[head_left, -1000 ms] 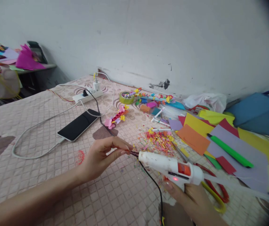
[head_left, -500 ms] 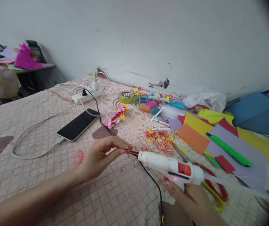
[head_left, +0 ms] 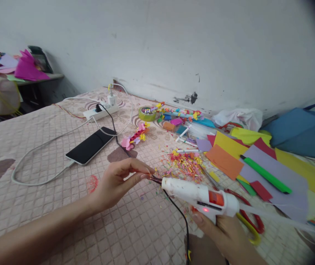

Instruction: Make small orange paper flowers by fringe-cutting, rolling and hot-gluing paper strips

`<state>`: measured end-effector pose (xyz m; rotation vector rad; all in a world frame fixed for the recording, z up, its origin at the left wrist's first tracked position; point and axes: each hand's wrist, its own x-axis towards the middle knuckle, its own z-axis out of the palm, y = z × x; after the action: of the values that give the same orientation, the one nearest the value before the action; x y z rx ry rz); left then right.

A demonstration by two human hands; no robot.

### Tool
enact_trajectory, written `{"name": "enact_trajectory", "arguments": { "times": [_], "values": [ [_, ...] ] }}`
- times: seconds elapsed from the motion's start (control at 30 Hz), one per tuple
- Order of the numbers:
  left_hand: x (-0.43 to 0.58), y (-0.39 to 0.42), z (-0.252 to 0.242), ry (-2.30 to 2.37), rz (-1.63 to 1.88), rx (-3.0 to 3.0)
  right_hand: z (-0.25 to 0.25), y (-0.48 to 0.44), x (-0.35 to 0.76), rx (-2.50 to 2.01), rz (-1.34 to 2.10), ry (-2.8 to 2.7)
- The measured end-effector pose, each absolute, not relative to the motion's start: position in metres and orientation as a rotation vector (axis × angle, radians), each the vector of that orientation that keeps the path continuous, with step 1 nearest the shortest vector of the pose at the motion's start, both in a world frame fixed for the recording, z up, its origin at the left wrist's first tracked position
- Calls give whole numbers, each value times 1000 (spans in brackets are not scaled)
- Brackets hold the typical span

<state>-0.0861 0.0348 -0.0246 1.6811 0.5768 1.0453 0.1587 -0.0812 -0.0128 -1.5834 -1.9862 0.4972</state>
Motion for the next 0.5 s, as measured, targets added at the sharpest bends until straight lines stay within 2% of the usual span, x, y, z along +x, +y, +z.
{"name": "enact_trajectory", "arguments": {
  "times": [0.27, 0.5],
  "values": [
    [-80, 32, -30, 662, 858, 1454, -17, -33, 152, -1764, 464, -1507],
    [-73, 28, -33, 726, 636, 1206, -44, 36, 160, -1713, 439, -1534]
  ]
}}
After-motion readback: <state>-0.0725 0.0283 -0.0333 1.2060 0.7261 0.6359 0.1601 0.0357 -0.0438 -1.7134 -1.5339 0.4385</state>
